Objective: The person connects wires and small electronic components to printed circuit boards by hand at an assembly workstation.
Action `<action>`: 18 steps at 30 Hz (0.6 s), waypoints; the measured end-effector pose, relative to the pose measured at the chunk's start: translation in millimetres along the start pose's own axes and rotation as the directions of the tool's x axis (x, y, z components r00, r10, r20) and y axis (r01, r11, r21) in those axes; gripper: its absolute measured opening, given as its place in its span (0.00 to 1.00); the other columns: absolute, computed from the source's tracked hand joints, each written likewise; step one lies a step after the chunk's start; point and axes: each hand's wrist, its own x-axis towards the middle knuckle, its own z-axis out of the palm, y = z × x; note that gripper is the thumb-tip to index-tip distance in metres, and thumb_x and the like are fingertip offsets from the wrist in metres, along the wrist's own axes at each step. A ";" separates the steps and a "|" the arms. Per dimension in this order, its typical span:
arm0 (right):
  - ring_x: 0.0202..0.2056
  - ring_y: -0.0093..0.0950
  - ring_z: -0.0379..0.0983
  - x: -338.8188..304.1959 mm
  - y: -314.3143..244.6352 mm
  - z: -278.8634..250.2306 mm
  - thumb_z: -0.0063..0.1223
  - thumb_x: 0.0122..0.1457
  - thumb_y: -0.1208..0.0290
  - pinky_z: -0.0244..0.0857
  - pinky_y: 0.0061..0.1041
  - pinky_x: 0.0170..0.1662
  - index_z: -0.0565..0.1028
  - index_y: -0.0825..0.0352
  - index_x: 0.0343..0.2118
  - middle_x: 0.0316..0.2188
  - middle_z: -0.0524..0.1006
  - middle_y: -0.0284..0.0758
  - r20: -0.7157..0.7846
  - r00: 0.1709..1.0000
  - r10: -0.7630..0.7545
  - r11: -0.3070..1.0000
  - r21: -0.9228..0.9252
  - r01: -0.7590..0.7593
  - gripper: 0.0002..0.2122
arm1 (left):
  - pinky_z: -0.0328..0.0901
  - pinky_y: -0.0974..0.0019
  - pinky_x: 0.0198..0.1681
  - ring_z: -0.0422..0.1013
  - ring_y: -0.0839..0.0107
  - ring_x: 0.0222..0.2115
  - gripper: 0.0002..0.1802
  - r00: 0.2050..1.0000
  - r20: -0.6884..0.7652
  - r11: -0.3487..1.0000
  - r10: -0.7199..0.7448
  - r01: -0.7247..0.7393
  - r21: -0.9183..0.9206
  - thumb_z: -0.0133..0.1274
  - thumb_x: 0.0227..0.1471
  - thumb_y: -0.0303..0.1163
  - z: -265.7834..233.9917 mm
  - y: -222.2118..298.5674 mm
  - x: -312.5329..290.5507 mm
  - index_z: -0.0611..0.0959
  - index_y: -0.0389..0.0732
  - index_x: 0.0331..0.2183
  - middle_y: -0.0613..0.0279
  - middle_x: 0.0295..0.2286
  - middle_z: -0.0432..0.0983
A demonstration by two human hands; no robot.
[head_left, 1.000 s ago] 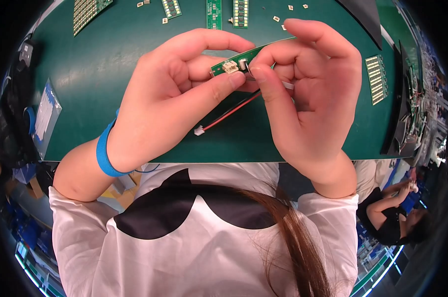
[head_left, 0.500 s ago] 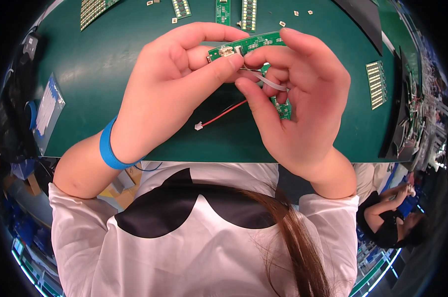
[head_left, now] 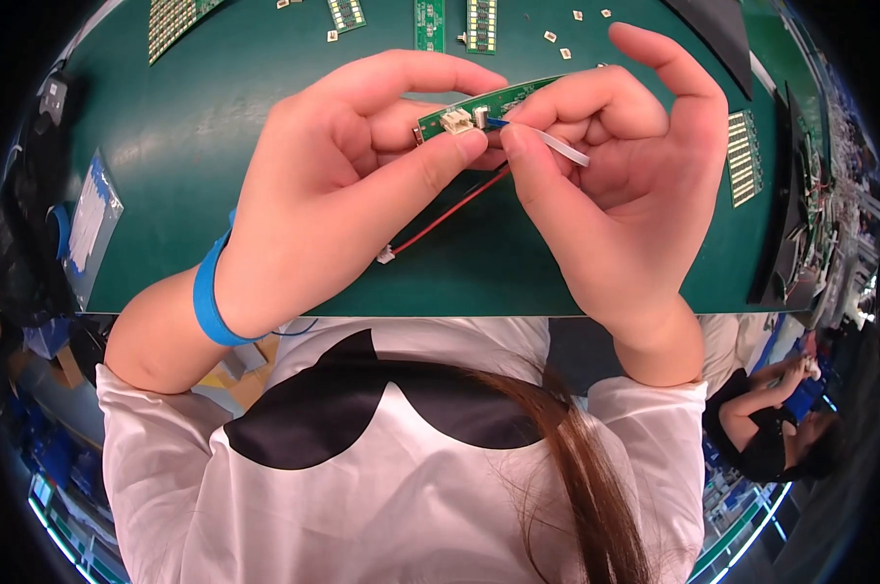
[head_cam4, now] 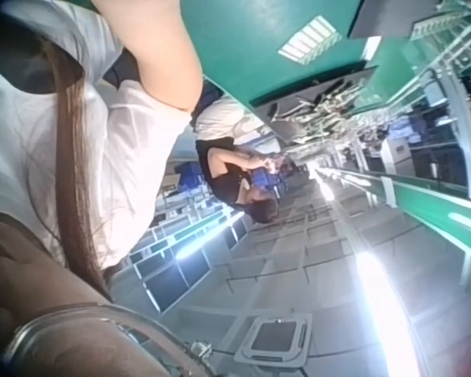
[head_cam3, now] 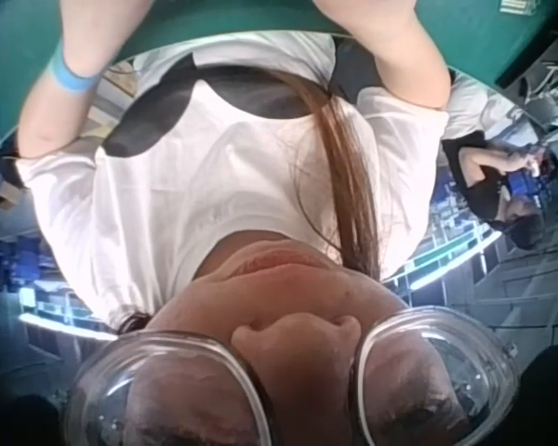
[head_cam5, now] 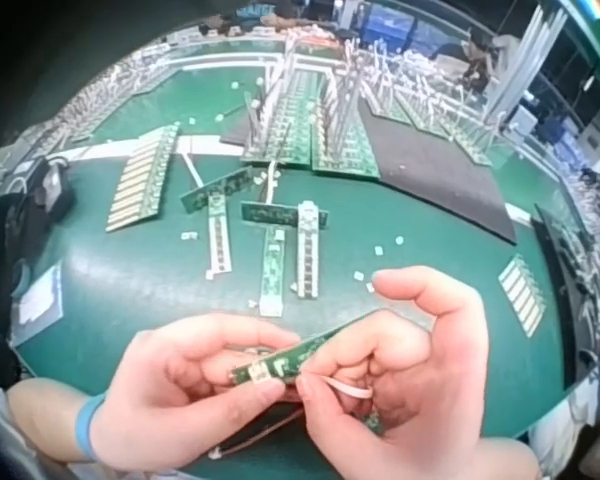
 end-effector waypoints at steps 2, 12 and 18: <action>0.31 0.24 0.71 -1.1 -0.9 -1.0 0.48 0.48 0.91 0.69 0.16 0.34 0.50 0.73 0.50 0.30 0.70 0.42 -0.004 1.000 0.007 1.000 0.006 -0.007 0.27 | 0.65 0.74 0.43 0.71 0.72 0.39 0.18 1.000 0.004 0.992 -0.026 0.025 0.124 0.44 0.53 0.19 0.1 1.5 -0.3 0.68 0.30 0.47 0.54 0.37 0.75; 0.30 0.21 0.69 -3.2 1.2 -2.1 0.49 0.48 0.90 0.65 0.13 0.31 0.52 0.72 0.50 0.29 0.70 0.40 -0.021 1.000 0.016 0.999 0.052 -0.015 0.27 | 0.64 0.76 0.42 0.71 0.76 0.38 0.18 0.998 0.042 0.998 0.037 -0.039 0.048 0.44 0.53 0.19 2.2 -3.1 0.5 0.68 0.30 0.47 0.56 0.36 0.75; 0.28 0.19 0.69 -3.6 2.0 1.2 0.49 0.48 0.90 0.63 0.12 0.29 0.53 0.73 0.49 0.28 0.71 0.38 -0.037 0.999 0.027 0.997 -0.072 -0.029 0.25 | 0.65 0.80 0.38 0.70 0.79 0.36 0.18 0.994 0.016 0.993 0.105 -0.106 0.060 0.44 0.53 0.18 4.1 -8.4 -0.1 0.69 0.31 0.47 0.58 0.34 0.75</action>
